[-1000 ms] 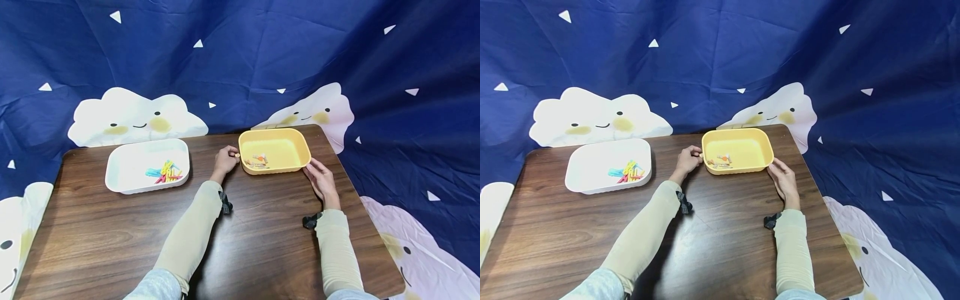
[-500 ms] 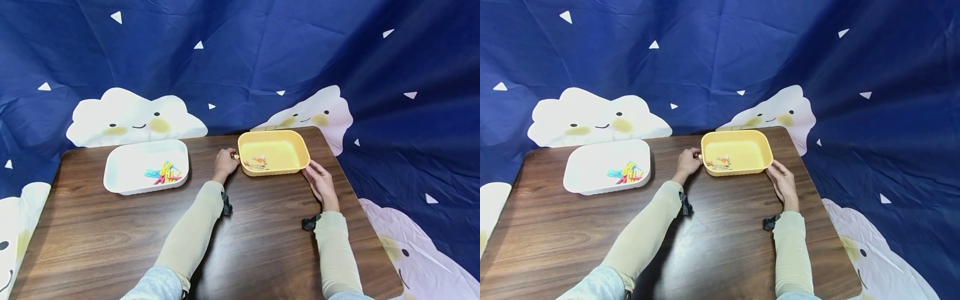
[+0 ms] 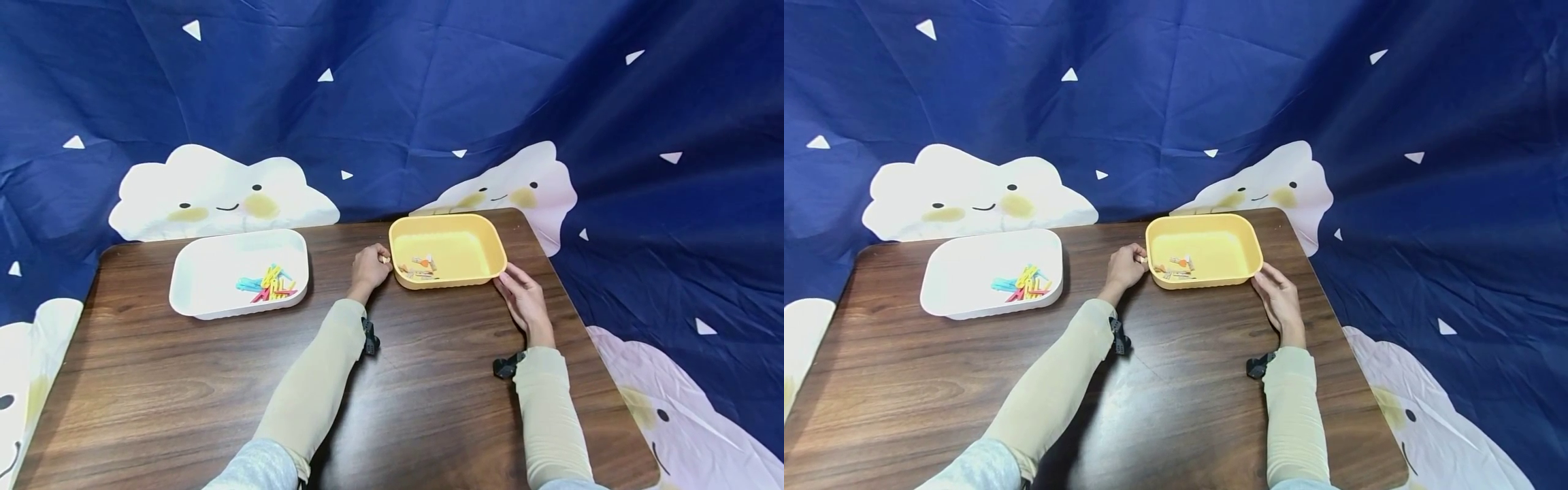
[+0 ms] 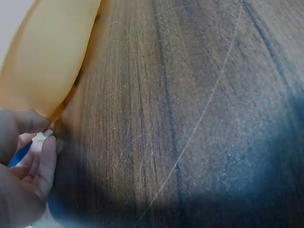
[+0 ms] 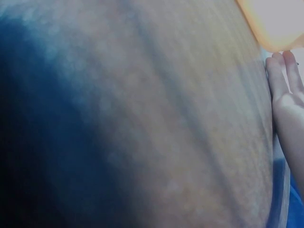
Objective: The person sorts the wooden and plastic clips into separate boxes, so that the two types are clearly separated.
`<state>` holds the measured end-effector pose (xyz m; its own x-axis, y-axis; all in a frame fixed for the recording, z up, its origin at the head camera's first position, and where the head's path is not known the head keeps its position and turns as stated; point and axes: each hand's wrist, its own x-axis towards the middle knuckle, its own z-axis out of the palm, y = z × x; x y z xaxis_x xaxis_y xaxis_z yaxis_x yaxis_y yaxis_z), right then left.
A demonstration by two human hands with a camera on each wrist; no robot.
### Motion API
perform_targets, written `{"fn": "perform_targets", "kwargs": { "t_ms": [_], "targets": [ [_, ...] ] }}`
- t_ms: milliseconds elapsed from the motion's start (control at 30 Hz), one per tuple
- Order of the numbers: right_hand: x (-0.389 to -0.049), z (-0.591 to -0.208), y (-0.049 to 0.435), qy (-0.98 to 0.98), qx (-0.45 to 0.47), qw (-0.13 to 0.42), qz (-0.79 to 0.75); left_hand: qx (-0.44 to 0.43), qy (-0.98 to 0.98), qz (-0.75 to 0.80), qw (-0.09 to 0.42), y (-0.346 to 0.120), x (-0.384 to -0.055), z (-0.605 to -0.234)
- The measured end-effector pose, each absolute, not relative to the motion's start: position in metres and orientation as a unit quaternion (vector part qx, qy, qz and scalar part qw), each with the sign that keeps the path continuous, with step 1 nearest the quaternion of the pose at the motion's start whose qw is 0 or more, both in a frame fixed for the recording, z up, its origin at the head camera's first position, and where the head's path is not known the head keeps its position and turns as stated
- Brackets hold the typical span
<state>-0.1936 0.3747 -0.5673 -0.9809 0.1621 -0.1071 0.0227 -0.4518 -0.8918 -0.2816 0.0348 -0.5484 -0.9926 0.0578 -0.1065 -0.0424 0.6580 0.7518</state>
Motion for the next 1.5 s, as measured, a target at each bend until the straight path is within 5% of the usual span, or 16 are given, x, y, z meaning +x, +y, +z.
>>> {"fn": "perform_targets", "kwargs": {
  "t_ms": [1500],
  "targets": [
    [-0.193, -0.569, 0.375, -0.517, -0.076, 0.043, 0.851, -0.012, 0.857, 0.516, 0.007, 0.024, -0.278, -0.514]
  ]
}}
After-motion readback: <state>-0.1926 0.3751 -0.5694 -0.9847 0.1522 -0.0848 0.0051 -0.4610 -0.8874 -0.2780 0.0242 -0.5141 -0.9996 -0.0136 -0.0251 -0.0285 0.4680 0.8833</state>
